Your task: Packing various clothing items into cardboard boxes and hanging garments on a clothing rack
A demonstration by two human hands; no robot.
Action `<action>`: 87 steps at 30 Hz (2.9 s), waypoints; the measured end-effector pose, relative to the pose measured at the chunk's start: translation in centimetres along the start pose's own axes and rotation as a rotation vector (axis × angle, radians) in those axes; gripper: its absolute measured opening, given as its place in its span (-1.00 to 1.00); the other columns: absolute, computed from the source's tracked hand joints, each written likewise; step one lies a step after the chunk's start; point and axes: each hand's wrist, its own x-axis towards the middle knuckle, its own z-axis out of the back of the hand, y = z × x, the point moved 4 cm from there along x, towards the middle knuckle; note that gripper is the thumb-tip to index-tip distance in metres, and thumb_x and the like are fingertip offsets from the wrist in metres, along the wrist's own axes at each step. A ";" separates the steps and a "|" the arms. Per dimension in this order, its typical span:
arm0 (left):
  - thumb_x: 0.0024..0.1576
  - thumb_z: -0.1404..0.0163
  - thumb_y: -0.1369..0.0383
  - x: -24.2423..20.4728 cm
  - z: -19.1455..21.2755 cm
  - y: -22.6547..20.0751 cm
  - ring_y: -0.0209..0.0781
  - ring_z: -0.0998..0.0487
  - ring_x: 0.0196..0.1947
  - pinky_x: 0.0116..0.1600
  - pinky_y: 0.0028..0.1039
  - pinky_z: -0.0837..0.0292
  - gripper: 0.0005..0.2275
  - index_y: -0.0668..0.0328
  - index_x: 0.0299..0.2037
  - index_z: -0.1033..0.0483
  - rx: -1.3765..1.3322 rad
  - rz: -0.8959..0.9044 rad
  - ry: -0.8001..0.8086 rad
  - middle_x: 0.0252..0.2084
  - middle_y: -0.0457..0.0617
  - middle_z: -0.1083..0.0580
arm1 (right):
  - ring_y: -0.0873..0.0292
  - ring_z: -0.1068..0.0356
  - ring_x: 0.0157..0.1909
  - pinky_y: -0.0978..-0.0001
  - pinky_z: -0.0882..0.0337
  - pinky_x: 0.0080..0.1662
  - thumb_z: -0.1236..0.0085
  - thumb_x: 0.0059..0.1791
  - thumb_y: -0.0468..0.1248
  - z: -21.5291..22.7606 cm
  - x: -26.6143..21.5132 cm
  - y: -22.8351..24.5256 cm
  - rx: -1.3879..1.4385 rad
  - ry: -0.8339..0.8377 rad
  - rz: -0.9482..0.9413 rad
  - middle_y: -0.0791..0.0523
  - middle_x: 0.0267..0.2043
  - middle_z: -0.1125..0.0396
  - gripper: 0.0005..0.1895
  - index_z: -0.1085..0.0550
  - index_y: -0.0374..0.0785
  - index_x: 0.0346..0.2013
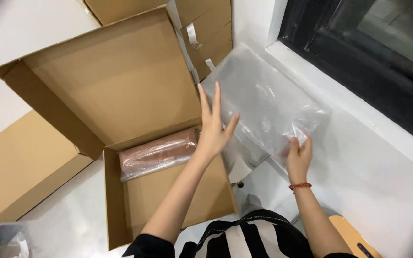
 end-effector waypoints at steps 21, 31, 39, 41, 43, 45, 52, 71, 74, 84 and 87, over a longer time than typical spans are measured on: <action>0.38 0.10 0.22 -4.3 -18.1 14.6 0.44 0.11 0.61 0.58 0.01 -0.01 -0.30 0.42 0.61 0.17 0.087 0.724 0.391 0.58 0.65 0.40 | 0.09 -0.60 -0.04 0.17 -0.55 0.00 -0.15 0.16 0.10 -2.4 14.3 0.7 -0.665 0.544 0.363 0.18 -0.29 -0.59 -0.66 -0.68 0.06 -0.33; 0.35 0.00 0.25 -2.9 -17.9 13.8 0.43 -0.15 0.52 0.59 -0.09 -0.07 -0.29 0.54 0.57 0.08 0.504 0.680 0.561 0.60 0.62 0.29 | -0.09 0.25 0.71 -0.09 0.25 0.59 0.22 0.23 0.11 -16.4 21.3 -2.2 -1.056 0.775 0.647 0.00 0.73 0.18 -0.38 -0.15 0.13 0.60; 0.38 0.09 0.30 4.8 -21.1 15.6 0.26 0.19 0.67 0.62 0.01 0.17 -0.43 0.24 0.58 -0.06 0.689 0.295 0.376 0.66 0.38 0.13 | 0.00 0.25 0.71 0.00 0.30 0.59 0.35 0.25 0.13 -16.5 21.3 -2.8 -1.153 0.722 0.712 0.04 0.72 0.17 -0.39 -0.06 0.22 0.63; 0.41 0.19 0.23 7.5 -24.6 19.8 0.22 0.21 0.68 0.64 0.04 0.18 -0.44 0.16 0.60 -0.01 0.577 0.261 0.410 0.67 0.31 0.12 | 0.06 0.35 0.73 0.06 0.38 0.60 0.33 0.24 0.04 -16.4 21.5 -3.8 -1.288 0.705 0.754 0.09 0.75 0.27 -0.39 -0.06 0.17 0.62; 0.44 0.29 0.15 10.3 -27.0 22.8 0.18 0.23 0.70 0.65 0.08 0.20 -0.45 0.09 0.62 0.05 0.470 0.227 0.442 0.69 0.24 0.11 | 0.11 0.46 0.75 0.12 0.45 0.60 0.30 0.22 -0.05 -16.8 22.0 -4.6 -1.417 0.685 0.795 0.13 0.78 0.38 -0.39 -0.07 0.12 0.61; 0.44 0.61 -0.09 12.1 -28.8 25.1 0.04 0.38 0.70 0.65 0.06 0.36 -0.41 -0.20 0.66 0.29 0.407 0.377 0.530 0.72 -0.07 0.27 | 0.10 0.48 0.76 0.11 0.51 0.61 0.16 0.10 -0.03 -16.9 22.2 -5.4 -1.326 0.694 0.794 0.11 0.76 0.29 -0.24 -0.04 0.00 0.63; 0.41 0.68 -0.20 14.4 -26.8 26.3 -0.16 0.29 0.71 0.68 0.05 0.46 -0.45 -0.56 0.62 0.18 0.627 0.214 0.514 0.71 -0.33 0.21 | 0.06 0.31 0.74 0.08 0.41 0.62 0.19 0.16 0.03 -17.4 23.1 -6.9 -1.131 0.619 0.845 0.07 0.70 0.11 -0.31 -0.16 -0.11 0.57; 0.41 0.47 -0.16 14.8 -22.0 27.2 -0.13 0.36 0.70 0.55 0.44 0.58 -0.50 -0.72 0.58 0.08 0.764 0.443 0.297 0.71 -0.36 0.21 | 0.14 0.38 0.73 0.17 0.50 0.59 0.34 0.19 0.24 -17.7 22.5 -4.8 -1.090 0.707 0.599 0.20 0.75 0.27 -0.33 -0.06 0.29 0.61; 0.41 0.48 -0.16 14.7 -21.2 27.6 -0.13 0.36 0.70 0.49 0.55 0.56 -0.52 -0.80 0.57 0.10 0.811 0.433 0.333 0.71 -0.41 0.20 | 0.14 0.37 0.73 0.17 0.50 0.59 0.36 0.19 0.25 -17.6 22.4 -4.7 -1.091 0.708 0.599 0.20 0.75 0.26 -0.33 -0.05 0.30 0.61; 0.49 0.61 -0.03 14.3 -20.1 28.3 -0.11 0.37 0.70 0.50 0.45 0.62 -0.54 -0.68 0.61 0.19 0.867 0.537 0.221 0.72 -0.29 0.21 | 0.13 0.38 0.73 0.13 0.50 0.59 0.39 0.20 0.25 -17.6 22.4 -4.4 -1.090 0.723 0.561 0.18 0.74 0.27 -0.33 -0.05 0.29 0.62; 0.51 0.46 0.04 15.8 -21.3 28.4 -0.03 0.20 0.69 0.58 0.33 0.41 -0.53 -0.52 0.64 0.14 0.824 0.395 0.284 0.70 -0.13 0.07 | 0.12 0.38 0.73 0.13 0.50 0.59 0.40 0.20 0.26 -17.7 22.5 -4.5 -1.104 0.723 0.566 0.16 0.74 0.27 -0.33 -0.05 0.27 0.62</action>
